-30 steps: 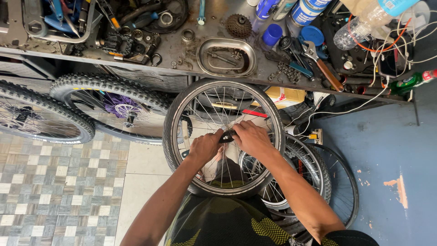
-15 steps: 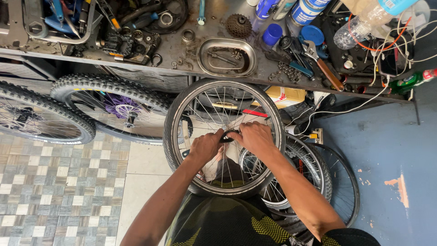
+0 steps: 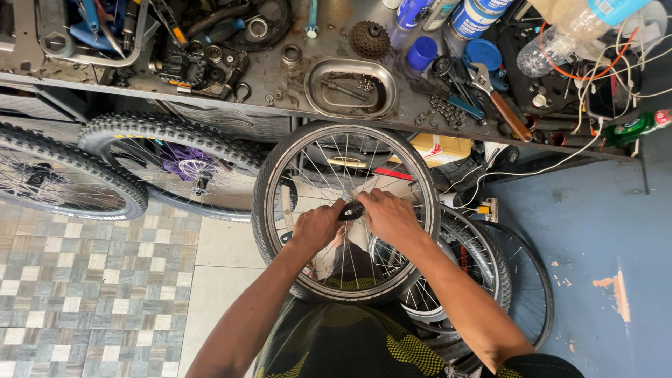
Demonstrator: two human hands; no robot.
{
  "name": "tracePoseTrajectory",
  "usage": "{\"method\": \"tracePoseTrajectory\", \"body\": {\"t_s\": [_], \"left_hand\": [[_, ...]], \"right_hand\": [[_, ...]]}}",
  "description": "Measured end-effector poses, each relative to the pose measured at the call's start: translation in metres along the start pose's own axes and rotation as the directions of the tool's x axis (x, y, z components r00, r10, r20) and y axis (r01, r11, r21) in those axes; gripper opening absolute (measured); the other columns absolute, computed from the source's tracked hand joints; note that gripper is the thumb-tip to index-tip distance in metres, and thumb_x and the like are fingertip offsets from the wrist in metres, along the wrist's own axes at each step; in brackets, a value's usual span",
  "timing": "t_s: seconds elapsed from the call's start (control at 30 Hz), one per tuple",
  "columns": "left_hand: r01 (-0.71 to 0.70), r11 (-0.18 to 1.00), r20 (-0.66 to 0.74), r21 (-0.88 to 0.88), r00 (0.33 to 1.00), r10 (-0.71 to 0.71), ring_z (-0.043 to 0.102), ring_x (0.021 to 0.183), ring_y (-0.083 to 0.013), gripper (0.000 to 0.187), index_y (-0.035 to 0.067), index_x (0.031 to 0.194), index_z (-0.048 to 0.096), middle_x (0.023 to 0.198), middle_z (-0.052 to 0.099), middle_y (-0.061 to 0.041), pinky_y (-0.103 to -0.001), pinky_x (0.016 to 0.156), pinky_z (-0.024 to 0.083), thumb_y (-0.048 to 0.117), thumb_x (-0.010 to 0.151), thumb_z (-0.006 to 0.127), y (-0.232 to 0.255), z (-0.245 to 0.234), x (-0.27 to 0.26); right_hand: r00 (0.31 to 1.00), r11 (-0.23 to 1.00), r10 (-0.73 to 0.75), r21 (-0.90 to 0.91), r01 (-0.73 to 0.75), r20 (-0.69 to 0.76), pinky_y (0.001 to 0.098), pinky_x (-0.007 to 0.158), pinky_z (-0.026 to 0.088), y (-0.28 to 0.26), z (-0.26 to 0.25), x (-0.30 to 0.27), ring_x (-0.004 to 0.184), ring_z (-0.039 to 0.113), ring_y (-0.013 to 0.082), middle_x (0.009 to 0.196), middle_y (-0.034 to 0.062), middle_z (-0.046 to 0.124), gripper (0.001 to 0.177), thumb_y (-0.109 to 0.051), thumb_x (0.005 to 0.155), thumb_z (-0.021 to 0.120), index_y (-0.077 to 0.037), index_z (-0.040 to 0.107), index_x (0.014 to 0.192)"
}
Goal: The person removes a cassette from a bicycle wheel hub, places it on a workbench, and then uses a wrench to tighten the hub nut. The person then spins the wheel to check the hub's movement and handles small ball bearings from a tray.
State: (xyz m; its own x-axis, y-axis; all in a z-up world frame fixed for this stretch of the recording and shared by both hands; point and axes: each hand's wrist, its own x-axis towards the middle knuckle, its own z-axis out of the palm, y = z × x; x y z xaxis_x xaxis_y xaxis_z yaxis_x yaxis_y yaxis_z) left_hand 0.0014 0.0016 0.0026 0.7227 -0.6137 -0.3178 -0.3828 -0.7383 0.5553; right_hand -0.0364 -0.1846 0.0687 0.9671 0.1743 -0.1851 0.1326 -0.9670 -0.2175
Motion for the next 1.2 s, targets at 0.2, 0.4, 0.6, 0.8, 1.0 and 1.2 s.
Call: {"method": "tracePoseTrajectory", "body": {"t_s": [0.2, 0.4, 0.6, 0.8, 1.0, 1.2], "left_hand": [[-0.031, 1.000, -0.035, 0.002, 0.999, 0.031, 0.073, 0.085, -0.0394, 0.038, 0.010, 0.123, 0.051, 0.087, 0.073, -0.017, -0.051, 0.072, 0.058, 0.027, 0.094, 0.070, -0.002, 0.003, 0.000], [0.005, 1.000, 0.002, 0.013, 1.000, -0.005, 0.074, 0.085, -0.0379, 0.036, 0.010, 0.122, 0.051, 0.088, 0.073, -0.017, -0.050, 0.072, 0.059, 0.027, 0.095, 0.068, -0.002, 0.005, 0.002], [-0.011, 1.000, -0.027, -0.014, 1.000, 0.011, 0.074, 0.084, -0.0389, 0.034, 0.010, 0.118, 0.051, 0.088, 0.073, -0.016, -0.051, 0.071, 0.058, 0.026, 0.094, 0.069, -0.003, 0.006, 0.001], [-0.017, 0.999, -0.053, -0.034, 0.998, 0.015, 0.074, 0.085, -0.0391, 0.036, 0.012, 0.120, 0.052, 0.088, 0.074, -0.016, -0.052, 0.072, 0.058, 0.023, 0.092, 0.071, -0.004, 0.010, 0.001], [-0.013, 0.999, -0.038, -0.039, 0.999, 0.012, 0.074, 0.087, -0.0390, 0.037, 0.013, 0.122, 0.053, 0.090, 0.074, -0.016, -0.052, 0.074, 0.059, 0.024, 0.093, 0.071, -0.006, 0.013, 0.003], [-0.014, 0.998, -0.084, -0.067, 0.996, 0.008, 0.073, 0.087, -0.0417, 0.043, 0.014, 0.126, 0.052, 0.093, 0.074, -0.018, -0.054, 0.075, 0.057, 0.024, 0.090, 0.073, -0.006, 0.015, 0.000]], "right_hand": [[0.984, 0.984, 0.171, -0.065, -0.168, 0.043, 0.0469, 0.072, 0.055, -0.010, -0.015, 0.007, 0.088, 0.071, 0.0342, 0.096, 0.0185, 0.072, 0.061, -0.057, 0.088, 0.069, 0.000, 0.065, 0.111], [0.986, 0.984, 0.160, -0.087, -0.156, 0.039, 0.0454, 0.071, 0.056, -0.004, 0.004, 0.009, 0.081, 0.073, 0.0326, 0.086, 0.0166, 0.074, 0.045, -0.047, 0.101, 0.060, -0.003, 0.070, 0.094], [0.999, 0.997, 0.003, -0.072, -0.007, -0.047, 0.0455, 0.073, 0.057, 0.000, 0.008, 0.005, 0.090, 0.071, 0.0315, 0.094, 0.0132, 0.070, 0.026, -0.023, 0.087, 0.070, -0.002, 0.064, 0.101], [0.999, 1.000, -0.031, 0.001, 0.031, -0.043, 0.0446, 0.072, 0.057, -0.005, -0.007, 0.002, 0.094, 0.070, 0.0304, 0.104, 0.0117, 0.065, 0.036, -0.009, 0.079, 0.070, -0.009, 0.063, 0.114], [0.986, 0.991, 0.083, 0.117, -0.066, -0.145, 0.0453, 0.077, 0.057, 0.033, -0.022, 0.047, 0.092, 0.071, 0.0315, 0.109, 0.0095, 0.068, 0.022, -0.025, 0.095, 0.070, -0.014, 0.063, 0.112], [0.942, 0.961, 0.184, 0.253, -0.112, -0.279, 0.0469, 0.084, 0.055, 0.087, -0.020, 0.149, 0.099, 0.071, 0.0330, 0.111, 0.0121, 0.072, 0.024, -0.025, 0.092, 0.074, -0.014, 0.068, 0.112]]}}
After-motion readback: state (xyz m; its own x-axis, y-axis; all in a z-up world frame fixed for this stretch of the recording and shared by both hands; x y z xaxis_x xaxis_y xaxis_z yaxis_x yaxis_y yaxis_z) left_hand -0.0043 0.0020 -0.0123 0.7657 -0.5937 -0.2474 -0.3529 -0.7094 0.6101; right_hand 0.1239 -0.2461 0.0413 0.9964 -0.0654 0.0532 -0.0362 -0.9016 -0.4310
